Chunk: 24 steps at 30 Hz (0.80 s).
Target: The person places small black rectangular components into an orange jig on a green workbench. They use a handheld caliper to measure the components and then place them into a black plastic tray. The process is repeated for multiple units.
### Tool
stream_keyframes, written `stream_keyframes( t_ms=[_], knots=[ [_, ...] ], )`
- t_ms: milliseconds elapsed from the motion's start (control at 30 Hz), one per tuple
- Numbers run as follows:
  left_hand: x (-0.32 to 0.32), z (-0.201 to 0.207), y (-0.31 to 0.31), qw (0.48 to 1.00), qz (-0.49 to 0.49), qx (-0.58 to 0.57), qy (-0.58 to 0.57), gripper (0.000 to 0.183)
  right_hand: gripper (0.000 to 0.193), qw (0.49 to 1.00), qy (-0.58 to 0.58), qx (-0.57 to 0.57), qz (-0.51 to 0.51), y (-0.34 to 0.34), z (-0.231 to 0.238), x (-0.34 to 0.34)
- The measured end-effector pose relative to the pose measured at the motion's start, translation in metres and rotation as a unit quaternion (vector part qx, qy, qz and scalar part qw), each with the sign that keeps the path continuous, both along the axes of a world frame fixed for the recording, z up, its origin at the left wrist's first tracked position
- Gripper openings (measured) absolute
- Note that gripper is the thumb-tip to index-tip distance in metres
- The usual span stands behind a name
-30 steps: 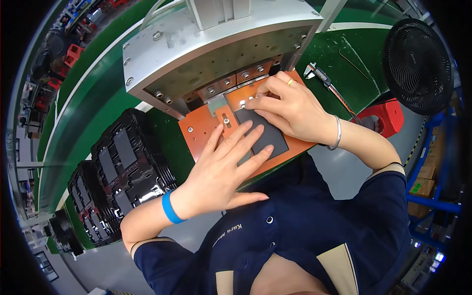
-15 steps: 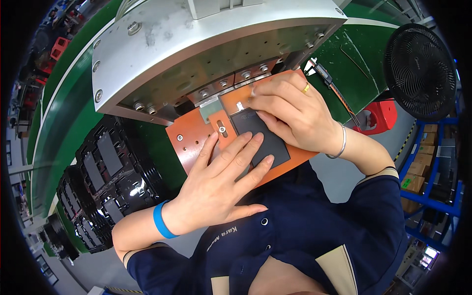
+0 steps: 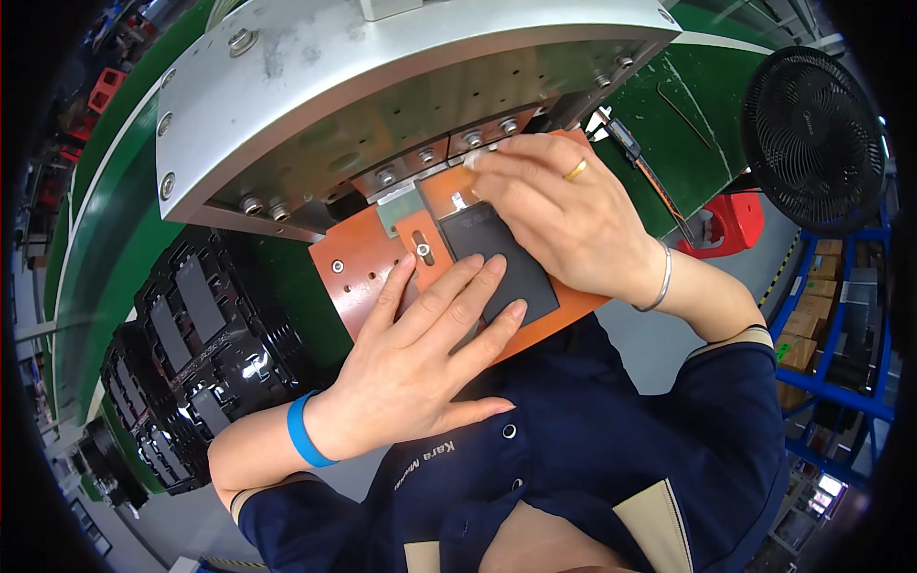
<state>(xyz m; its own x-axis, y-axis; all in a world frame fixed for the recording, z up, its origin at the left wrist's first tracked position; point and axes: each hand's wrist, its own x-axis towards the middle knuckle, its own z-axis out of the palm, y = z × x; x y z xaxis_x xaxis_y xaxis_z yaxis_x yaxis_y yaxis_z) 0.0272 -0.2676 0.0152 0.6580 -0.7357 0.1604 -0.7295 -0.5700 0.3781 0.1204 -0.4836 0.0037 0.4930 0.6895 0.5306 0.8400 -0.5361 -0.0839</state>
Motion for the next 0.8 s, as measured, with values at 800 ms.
stream_keyframes(
  t_ms=[800],
  knots=[
    [0.0008, -0.0003, 0.0002, 1.000, -0.003, 0.009, 0.000, 0.076, 0.036, 0.997, 0.055, -0.051, 0.033, -0.0042, 0.0041, -0.0008]
  ],
)
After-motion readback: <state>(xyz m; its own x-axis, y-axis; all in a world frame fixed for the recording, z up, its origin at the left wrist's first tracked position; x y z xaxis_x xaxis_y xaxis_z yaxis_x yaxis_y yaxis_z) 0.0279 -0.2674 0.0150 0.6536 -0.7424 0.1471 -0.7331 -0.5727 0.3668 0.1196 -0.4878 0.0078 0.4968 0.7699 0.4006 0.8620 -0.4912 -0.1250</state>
